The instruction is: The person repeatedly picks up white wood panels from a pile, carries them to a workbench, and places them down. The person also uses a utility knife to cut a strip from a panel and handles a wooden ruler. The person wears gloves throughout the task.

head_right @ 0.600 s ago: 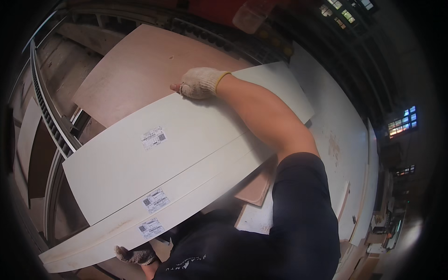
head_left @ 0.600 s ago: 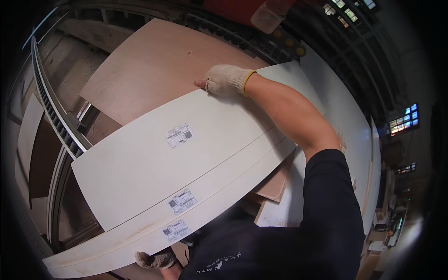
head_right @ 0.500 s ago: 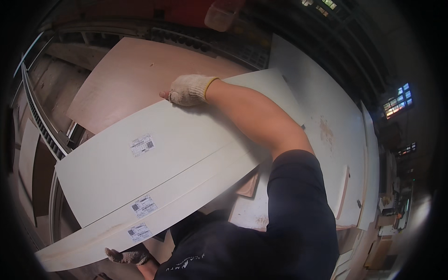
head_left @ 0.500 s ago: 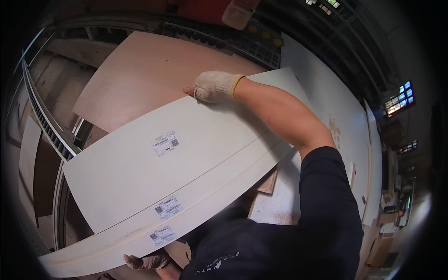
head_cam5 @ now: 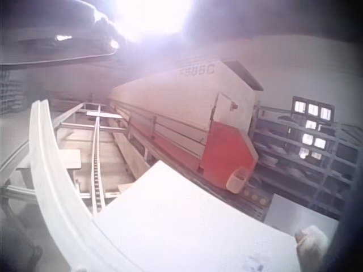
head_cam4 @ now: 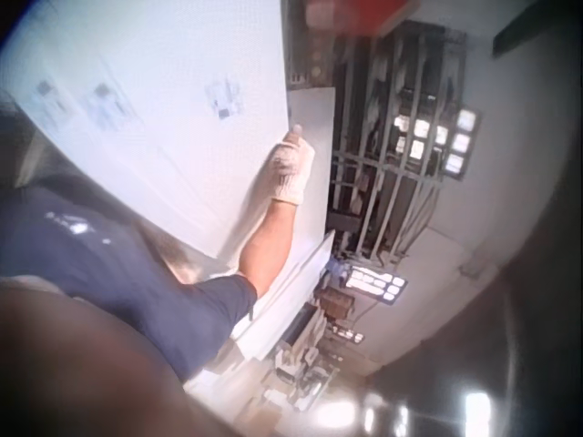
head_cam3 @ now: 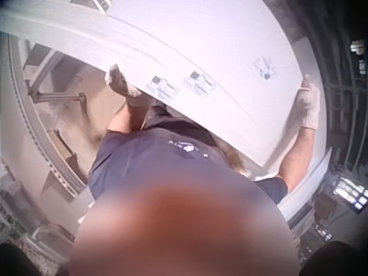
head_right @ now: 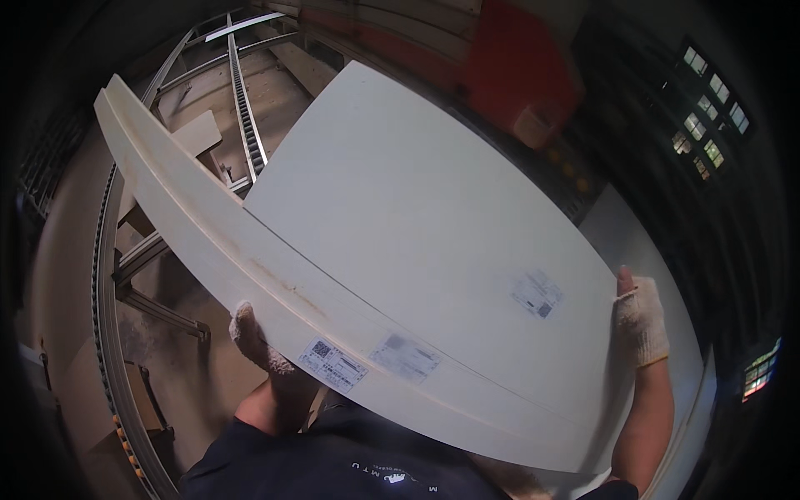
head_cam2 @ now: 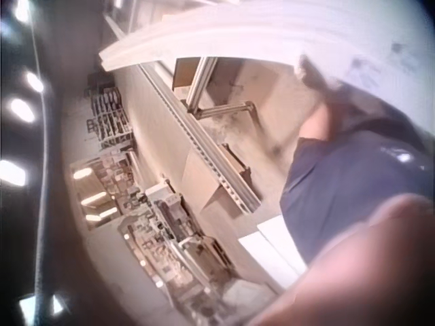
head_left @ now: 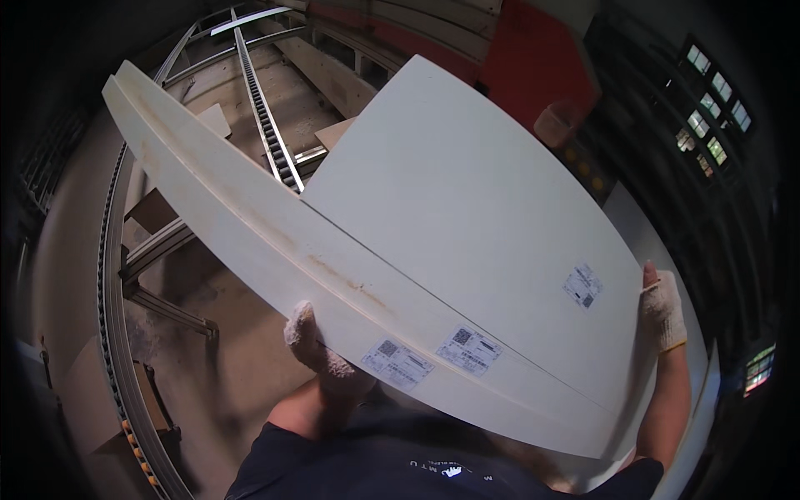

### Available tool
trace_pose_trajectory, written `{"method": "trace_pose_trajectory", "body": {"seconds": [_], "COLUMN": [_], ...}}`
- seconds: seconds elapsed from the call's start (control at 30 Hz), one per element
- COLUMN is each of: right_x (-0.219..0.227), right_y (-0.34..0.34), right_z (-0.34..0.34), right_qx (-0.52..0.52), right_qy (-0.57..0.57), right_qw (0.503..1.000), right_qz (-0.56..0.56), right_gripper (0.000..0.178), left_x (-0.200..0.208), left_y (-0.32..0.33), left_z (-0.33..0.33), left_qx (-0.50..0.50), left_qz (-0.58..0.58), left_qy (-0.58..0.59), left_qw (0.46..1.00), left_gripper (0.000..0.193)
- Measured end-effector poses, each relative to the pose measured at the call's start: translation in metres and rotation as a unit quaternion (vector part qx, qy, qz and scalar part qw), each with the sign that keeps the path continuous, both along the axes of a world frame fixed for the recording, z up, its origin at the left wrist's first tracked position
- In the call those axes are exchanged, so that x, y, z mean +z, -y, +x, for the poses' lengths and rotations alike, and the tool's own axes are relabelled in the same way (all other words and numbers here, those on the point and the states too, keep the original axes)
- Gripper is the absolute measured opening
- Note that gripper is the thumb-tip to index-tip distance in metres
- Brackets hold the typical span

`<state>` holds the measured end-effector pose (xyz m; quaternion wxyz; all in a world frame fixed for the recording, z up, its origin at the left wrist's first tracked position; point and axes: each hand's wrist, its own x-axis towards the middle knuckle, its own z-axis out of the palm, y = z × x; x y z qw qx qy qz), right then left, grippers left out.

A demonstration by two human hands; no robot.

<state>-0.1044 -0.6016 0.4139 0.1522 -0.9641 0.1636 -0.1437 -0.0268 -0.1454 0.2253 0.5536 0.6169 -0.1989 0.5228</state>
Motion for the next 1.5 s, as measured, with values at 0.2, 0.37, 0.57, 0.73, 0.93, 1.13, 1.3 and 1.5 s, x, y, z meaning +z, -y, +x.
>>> {"method": "trace_pose_trajectory", "body": {"seconds": [0.2,0.37,0.57,0.73,0.93,1.13,1.3,1.5], "right_x": [0.044,0.011,-0.064,-0.123,-0.193,-0.23,-0.269,-0.258], "right_y": [0.046,0.033,-0.002,-0.021,-0.019,0.014,0.062,0.148], "right_z": [-0.229,-0.368,-0.507,-0.562,-0.53,-0.488,-0.442,-0.381], "right_qx": [-0.016,-0.189,-0.363,-0.561,-0.736,-0.698,-0.657,-0.68], "right_qy": [0.09,0.185,0.345,0.213,0.006,-0.062,-0.151,-0.156], "right_qw": [0.978,0.943,0.831,0.771,0.653,0.686,0.722,0.694], "right_qz": [0.188,0.205,0.241,0.212,0.181,0.196,0.155,0.177], "right_gripper": [0.075,0.073,0.071,0.073,0.069,0.066,0.063,0.059], "left_x": [0.076,0.124,0.127,0.109,0.046,-0.039,-0.092,-0.11], "left_y": [0.075,0.15,0.267,0.367,0.485,0.567,0.644,0.722], "left_z": [-0.076,-0.126,-0.162,-0.18,-0.18,-0.15,-0.086,-0.041], "left_qx": [-0.358,-0.801,-0.841,-0.837,-0.779,-0.741,-0.742,-0.718], "left_qz": [-0.182,-0.35,-0.255,-0.115,-0.11,-0.077,-0.045,-0.024], "left_qy": [-0.074,-0.333,-0.377,-0.421,-0.563,-0.615,-0.612,-0.606], "left_qw": [0.913,0.354,0.294,0.331,0.252,0.259,0.271,0.341], "left_gripper": [0.059,0.048,0.041,0.041,0.032,0.028,0.029,0.04]}}
